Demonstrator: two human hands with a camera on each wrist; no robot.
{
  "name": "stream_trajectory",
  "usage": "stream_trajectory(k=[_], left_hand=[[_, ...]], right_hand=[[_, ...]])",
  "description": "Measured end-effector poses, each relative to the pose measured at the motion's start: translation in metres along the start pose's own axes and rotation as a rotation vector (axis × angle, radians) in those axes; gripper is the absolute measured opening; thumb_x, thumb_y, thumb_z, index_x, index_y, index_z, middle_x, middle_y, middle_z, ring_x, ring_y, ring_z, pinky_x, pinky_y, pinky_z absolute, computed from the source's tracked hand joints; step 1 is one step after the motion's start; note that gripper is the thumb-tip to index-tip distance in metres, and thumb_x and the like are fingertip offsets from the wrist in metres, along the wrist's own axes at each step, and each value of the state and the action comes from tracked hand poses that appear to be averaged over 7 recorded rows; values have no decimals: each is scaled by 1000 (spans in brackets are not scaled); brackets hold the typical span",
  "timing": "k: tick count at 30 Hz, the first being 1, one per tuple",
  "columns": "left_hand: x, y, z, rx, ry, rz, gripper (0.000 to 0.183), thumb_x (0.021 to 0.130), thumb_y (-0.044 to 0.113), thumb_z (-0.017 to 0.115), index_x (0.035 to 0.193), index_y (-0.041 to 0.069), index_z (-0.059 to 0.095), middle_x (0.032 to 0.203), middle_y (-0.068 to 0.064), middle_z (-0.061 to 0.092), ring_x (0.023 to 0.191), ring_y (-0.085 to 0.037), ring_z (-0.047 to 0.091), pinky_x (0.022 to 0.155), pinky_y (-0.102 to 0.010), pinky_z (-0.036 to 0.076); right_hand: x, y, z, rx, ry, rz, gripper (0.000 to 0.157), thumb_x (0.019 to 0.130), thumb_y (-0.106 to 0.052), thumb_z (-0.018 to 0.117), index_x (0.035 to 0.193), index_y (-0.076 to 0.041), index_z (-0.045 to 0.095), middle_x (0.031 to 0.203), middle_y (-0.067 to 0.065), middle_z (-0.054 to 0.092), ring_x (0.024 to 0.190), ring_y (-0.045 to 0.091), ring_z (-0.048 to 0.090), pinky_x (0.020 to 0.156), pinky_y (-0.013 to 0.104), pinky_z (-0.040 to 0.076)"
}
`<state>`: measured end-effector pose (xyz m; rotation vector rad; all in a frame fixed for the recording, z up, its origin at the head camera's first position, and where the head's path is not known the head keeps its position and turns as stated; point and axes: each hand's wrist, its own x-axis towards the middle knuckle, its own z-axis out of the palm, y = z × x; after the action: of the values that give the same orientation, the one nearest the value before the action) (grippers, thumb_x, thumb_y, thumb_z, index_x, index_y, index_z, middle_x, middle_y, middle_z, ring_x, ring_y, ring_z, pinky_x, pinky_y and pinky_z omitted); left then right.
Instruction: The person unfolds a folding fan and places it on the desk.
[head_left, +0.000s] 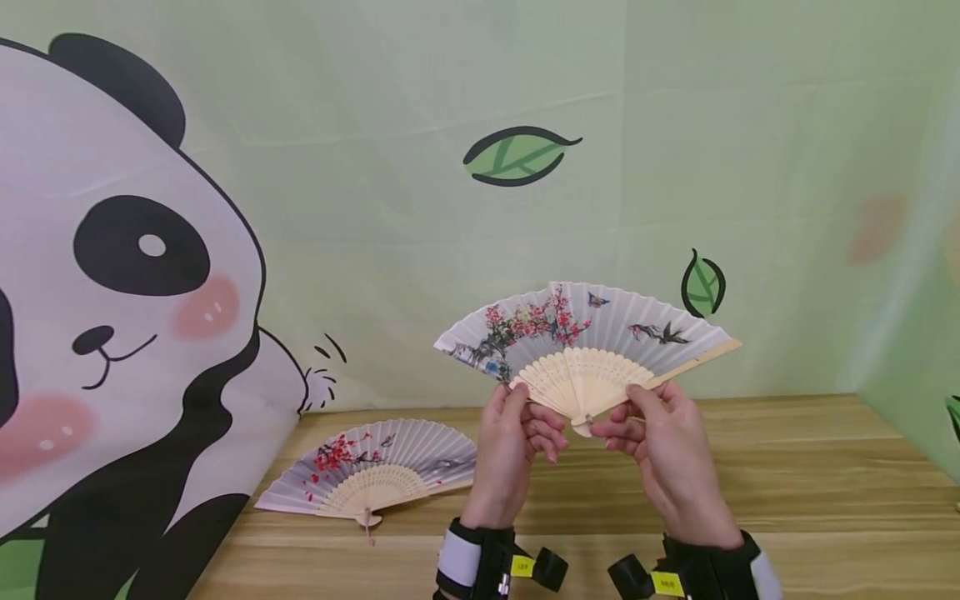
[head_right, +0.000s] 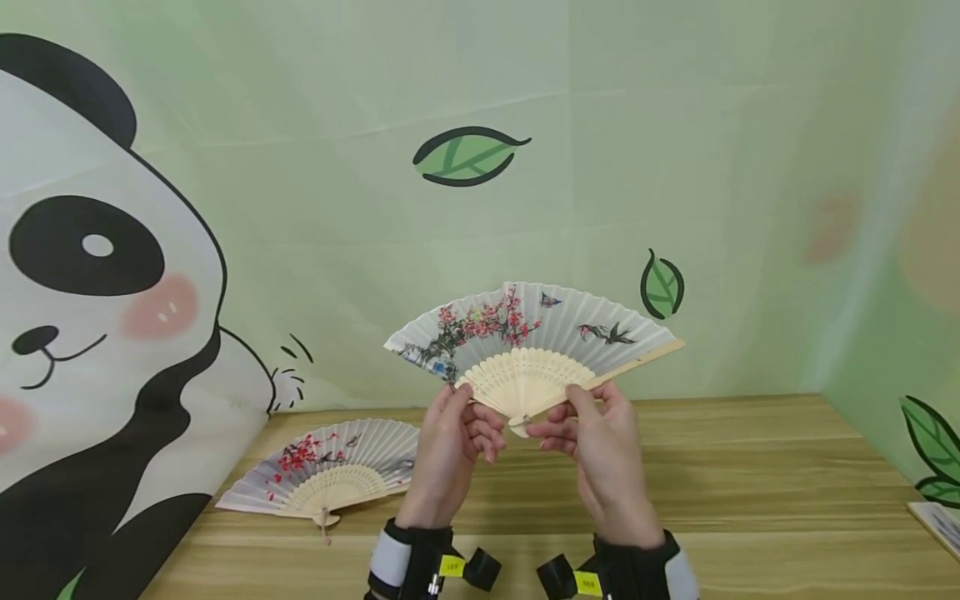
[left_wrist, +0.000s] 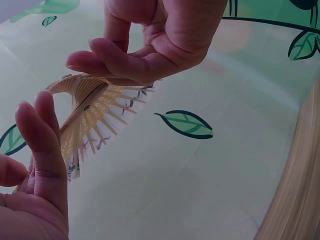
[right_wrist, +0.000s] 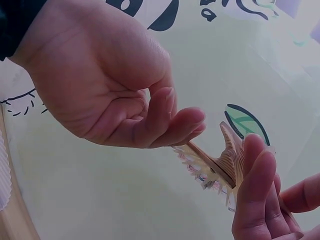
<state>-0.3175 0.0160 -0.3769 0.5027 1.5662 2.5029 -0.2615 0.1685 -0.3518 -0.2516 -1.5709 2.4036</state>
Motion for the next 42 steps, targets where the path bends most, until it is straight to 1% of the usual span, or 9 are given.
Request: stream_trajectory(k=[9,14,17,20,25,29,34,42], left_hand=[[0,-2,1,-11,9,-13,22,109,25,34,103,4,38,79,-14,60,57,-17,60,44,-23,45],[3,-1,0,17,8,7,22,108,25,37,103,4,40,82,-16,61,61,-19,62,47,-23,46],[6,-1,0,39,23,21,21,107,23,41,100,3,40,82,-17,61,62,-20,63,47,-23,46],[8,-2,1,53,50,16,19,105,20,45,98,4,39,80,-17,61,61,-20,62,45,-23,46],[9,-4,0,87,104,18,21,99,15,56,105,3,40,80,-18,60,59,-19,60,45,-22,44],[8,-6,-3,100,131,31,25,94,12,63,108,2,45,80,-14,60,60,-16,57,44,-20,41],[8,-8,-7,100,145,25,25,94,14,65,109,3,48,78,-10,58,61,-15,55,44,-20,40],[8,-10,-9,96,170,0,24,94,14,65,109,3,51,78,-9,56,62,-15,54,44,-19,38]], right_hand=[[2,1,-2,24,17,-6,15,107,-18,41,112,-5,36,86,8,53,73,21,66,65,29,54],[5,-2,-2,18,24,-18,16,107,-19,42,112,-5,36,87,8,53,75,22,67,66,29,54],[7,-3,-4,15,36,-26,16,107,-19,42,113,-6,37,87,8,53,75,21,67,67,28,54],[8,-4,-6,25,49,-25,15,107,-19,41,114,-6,37,86,8,53,74,21,67,67,28,54],[11,-5,-12,36,74,-8,16,107,-20,41,115,-7,36,85,7,53,73,20,67,68,27,54],[13,-5,-19,52,103,10,16,107,-21,42,113,-7,36,84,6,53,73,20,67,68,26,54],[14,-5,-25,78,113,27,16,107,-20,42,113,-8,35,84,6,52,73,19,67,68,25,54],[16,-4,-33,65,109,69,16,108,-22,41,118,-10,37,88,4,53,77,18,66,72,25,53]])
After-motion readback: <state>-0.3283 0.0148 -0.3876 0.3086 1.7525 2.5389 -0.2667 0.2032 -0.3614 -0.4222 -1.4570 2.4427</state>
